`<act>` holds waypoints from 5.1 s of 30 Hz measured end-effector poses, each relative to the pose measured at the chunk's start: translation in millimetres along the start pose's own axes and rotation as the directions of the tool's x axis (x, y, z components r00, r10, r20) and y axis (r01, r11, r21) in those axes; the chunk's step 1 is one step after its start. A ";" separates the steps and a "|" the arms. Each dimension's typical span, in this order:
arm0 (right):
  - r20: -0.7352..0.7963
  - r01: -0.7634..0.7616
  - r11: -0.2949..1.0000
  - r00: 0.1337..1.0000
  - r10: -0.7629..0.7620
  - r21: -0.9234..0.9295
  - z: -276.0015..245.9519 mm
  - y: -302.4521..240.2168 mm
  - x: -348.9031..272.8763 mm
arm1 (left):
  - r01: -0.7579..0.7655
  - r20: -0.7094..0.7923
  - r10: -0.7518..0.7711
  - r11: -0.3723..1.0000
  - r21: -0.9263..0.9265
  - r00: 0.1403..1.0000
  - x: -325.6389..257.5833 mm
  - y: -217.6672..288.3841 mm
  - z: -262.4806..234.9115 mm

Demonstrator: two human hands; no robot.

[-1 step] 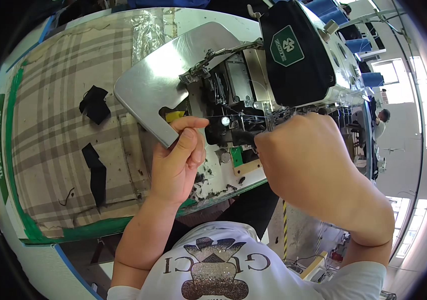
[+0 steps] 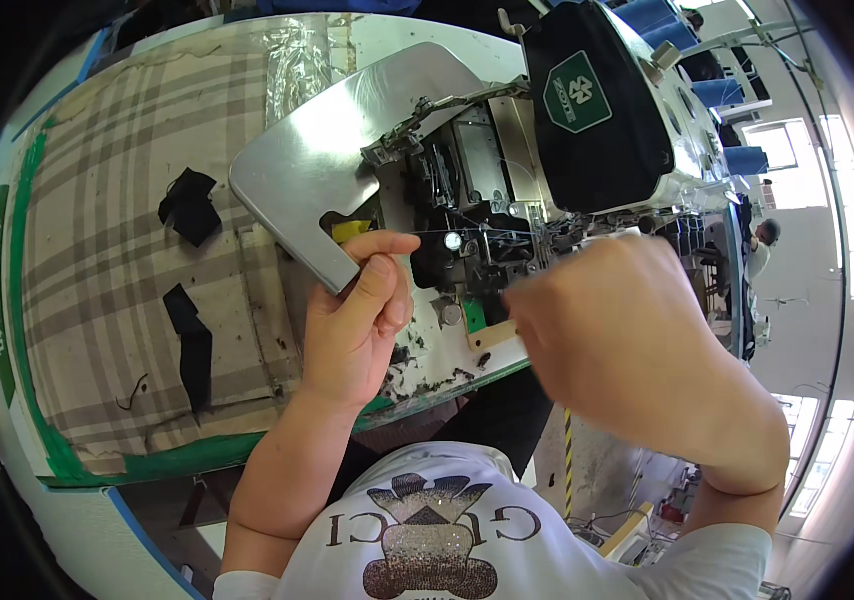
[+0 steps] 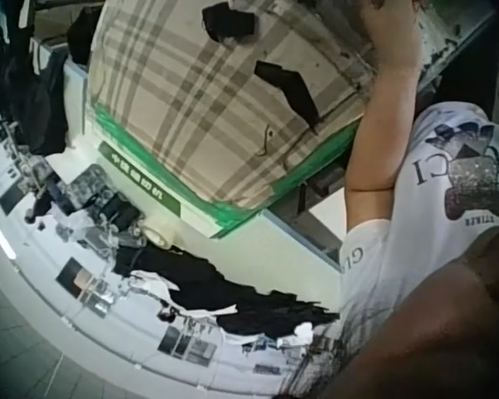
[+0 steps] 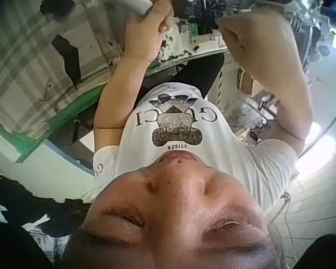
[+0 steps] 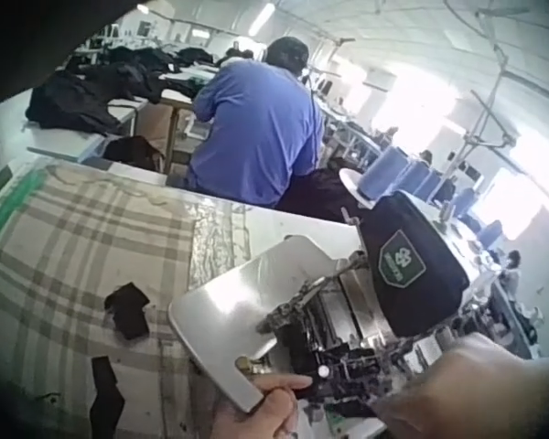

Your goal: Threading and adjusting the internal components of an industrial sewing machine using tweezers.

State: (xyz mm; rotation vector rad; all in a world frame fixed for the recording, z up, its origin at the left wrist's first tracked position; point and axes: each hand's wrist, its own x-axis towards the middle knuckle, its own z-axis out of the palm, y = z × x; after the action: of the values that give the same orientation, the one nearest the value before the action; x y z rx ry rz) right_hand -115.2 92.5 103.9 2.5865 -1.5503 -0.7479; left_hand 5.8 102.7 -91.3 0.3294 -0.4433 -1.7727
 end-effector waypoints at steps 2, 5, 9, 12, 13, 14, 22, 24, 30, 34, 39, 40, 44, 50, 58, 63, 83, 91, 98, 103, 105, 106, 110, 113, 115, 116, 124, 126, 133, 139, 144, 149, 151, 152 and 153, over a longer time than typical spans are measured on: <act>0.094 0.021 0.990 0.995 -0.034 0.138 -10.8 -12.9 -10.2 | 0.000 -0.002 0.000 1.000 0.007 1.000 0.7 0.3 -0.3; -0.036 0.007 1.000 0.999 -0.008 -0.029 0.0 -20.2 -18.4 | 0.008 -0.002 -0.008 1.000 -0.010 1.000 0.4 1.0 -0.9; -0.124 0.019 0.952 0.991 -0.060 -0.305 36.4 -33.4 -21.5 | 0.037 -0.008 -0.037 0.999 -0.006 0.999 0.5 1.6 1.1; -0.069 0.086 0.927 0.990 -0.119 -0.364 47.7 -55.7 -44.6 | 0.060 -0.020 -0.060 0.998 -0.009 0.998 1.5 1.7 1.1; -0.035 0.132 0.938 0.988 -0.151 -0.320 48.0 -59.7 -53.6 | 0.053 -0.012 -0.053 0.999 -0.011 0.999 1.3 1.0 0.1; -0.016 0.178 0.918 0.981 -0.196 -0.354 46.8 -63.8 -60.8 | 0.046 -0.002 -0.046 0.999 -0.014 0.999 0.9 0.8 -0.6; -0.130 0.115 0.950 0.979 -0.159 -0.291 52.3 -56.6 -51.6 | 0.030 -0.009 -0.030 1.000 -0.002 1.000 -0.1 0.9 -0.1; -0.133 0.142 0.961 0.975 -0.177 -0.239 36.8 -56.6 -57.7 | 0.035 -0.011 -0.035 0.999 0.002 0.999 -1.8 1.8 1.7; -0.290 -0.089 0.995 0.952 0.100 0.051 9.4 -11.2 -35.4 | 0.028 -0.076 -0.024 0.998 0.048 0.997 -7.7 0.1 -2.1; -0.248 -0.245 0.962 0.931 0.269 0.125 5.4 1.1 -28.9 | 0.000 -0.056 0.002 0.999 0.037 0.998 -8.2 -3.3 -0.7; -0.147 -0.236 0.967 0.958 0.248 0.093 18.5 18.8 -9.6 | -0.015 -0.029 0.017 0.999 0.049 0.999 -9.4 -7.1 -2.7; -0.122 -0.215 0.966 0.965 0.233 0.143 21.7 20.3 -4.0 | -0.026 -0.035 0.028 0.998 0.057 0.999 -9.6 -6.4 -1.5; -0.116 -0.139 0.975 0.980 0.160 0.172 25.9 19.8 3.7 | -0.053 -0.040 0.058 0.993 0.104 0.998 -8.2 -6.9 -1.8; -0.085 -0.045 0.998 0.995 0.048 0.037 -5.0 -2.1 -5.7 | -0.068 -0.024 0.069 0.996 0.052 0.997 -8.4 -8.0 -2.7; -0.047 -0.067 0.998 0.997 0.068 0.019 7.4 1.9 -4.0 | -0.036 -0.043 0.042 0.991 0.126 0.998 -5.3 -7.3 -3.3; -0.170 -0.122 0.993 0.978 0.121 0.003 18.0 2.3 -4.3 | 0.015 -0.077 -0.011 0.999 0.042 0.997 -3.2 -6.2 2.0; -0.426 -0.218 0.964 0.866 0.263 0.151 41.1 -14.1 -49.4 | 0.015 0.006 -0.014 0.999 -0.043 1.000 1.4 -8.1 -4.7; -0.387 -0.210 0.959 0.914 0.124 -0.189 60.5 -17.7 -32.9 | 0.024 -0.003 -0.024 1.000 -0.009 1.000 2.6 -4.7 2.8; -0.390 -0.234 0.917 0.916 0.097 -0.322 71.4 -18.0 -23.0 | 0.010 0.035 -0.009 1.000 -0.019 0.999 2.2 -4.5 2.3; -0.326 -0.103 0.989 0.936 0.134 0.110 53.1 -3.7 -32.1 | 0.008 0.032 -0.007 1.000 -0.025 0.999 0.0 -7.2 -1.5; -0.334 -0.125 0.986 0.930 0.155 0.110 52.1 -5.9 -31.6 | 0.013 0.048 -0.011 0.999 -0.033 0.999 0.6 -8.1 -1.7; -0.380 -0.173 0.985 0.912 0.155 -0.012 58.9 -7.6 -29.8 | 0.002 0.044 -0.001 0.999 -0.034 0.999 0.6 -7.5 -0.9; -0.437 -0.202 0.968 0.891 0.118 -0.150 80.9 -2.8 -17.9 | 0.026 0.026 -0.025 0.999 -0.041 0.999 1.0 -7.5 1.6; -0.351 -0.162 0.982 0.918 0.185 0.092 56.1 -0.4 -24.8 | 0.017 0.015 -0.016 0.999 -0.049 1.000 2.6 -8.2 0.3; -0.293 -0.158 0.955 0.928 0.231 0.251 38.2 -6.5 -33.9 | 0.030 0.004 -0.029 0.999 -0.030 1.000 1.3 -5.2 1.0; -0.293 -0.159 0.955 0.928 0.231 0.252 36.2 -6.6 -35.4 | 0.045 -0.005 -0.045 0.999 -0.014 0.999 0.5 -4.5 1.5; -0.362 -0.249 0.958 0.888 0.283 0.140 46.9 -8.9 -36.5 | 0.024 0.000 -0.024 1.000 -0.013 1.000 1.0 -5.4 4.0; -0.285 -0.131 0.887 0.918 0.277 0.442 50.3 -6.9 -38.4 | 0.019 0.025 -0.018 0.999 -0.028 1.000 1.0 -6.0 2.3; -0.317 -0.033 0.830 0.915 0.249 0.557 55.4 -10.3 -68.1 | 0.021 0.018 -0.020 0.998 -0.056 1.000 -0.1 -11.1 -3.0; -0.310 -0.039 0.679 0.869 0.385 0.733 87.3 -15.3 -97.2 | 0.037 0.055 -0.037 0.999 0.003 0.998 -1.0 -8.9 -1.6; -0.415 0.098 0.576 0.791 0.450 0.812 129.0 -31.2 -113.2 | 0.099 0.054 -0.118 0.955 0.280 0.992 -7.9 0.9 -0.3; -0.417 0.069 0.577 0.760 0.499 0.814 159.0 -31.4 -139.6 | -0.037 0.022 0.072 0.222 0.974 0.997 -51.9 37.0 18.1; -0.441 0.059 0.602 0.738 0.510 0.796 169.8 -28.7 -150.3 | -0.106 0.114 0.225 -0.049 0.993 0.968 -59.4 58.7 7.9; -0.435 0.064 0.584 0.732 0.524 0.810 175.8 -27.8 -154.7 | -0.088 0.132 0.292 -0.157 0.984 0.947 -58.2 73.4 2.7; -0.427 0.063 0.565 0.725 0.540 0.823 182.2 -27.2 -159.0 | -0.068 0.160 0.352 -0.260 0.963 0.922 -52.4 88.1 -2.0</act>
State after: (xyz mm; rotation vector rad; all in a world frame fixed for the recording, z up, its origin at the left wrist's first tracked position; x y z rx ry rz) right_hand -230.5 278.0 -3.5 2.4233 -2.1910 1.0812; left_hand 95.3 134.8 -52.9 1.4818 -1.7105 -0.4909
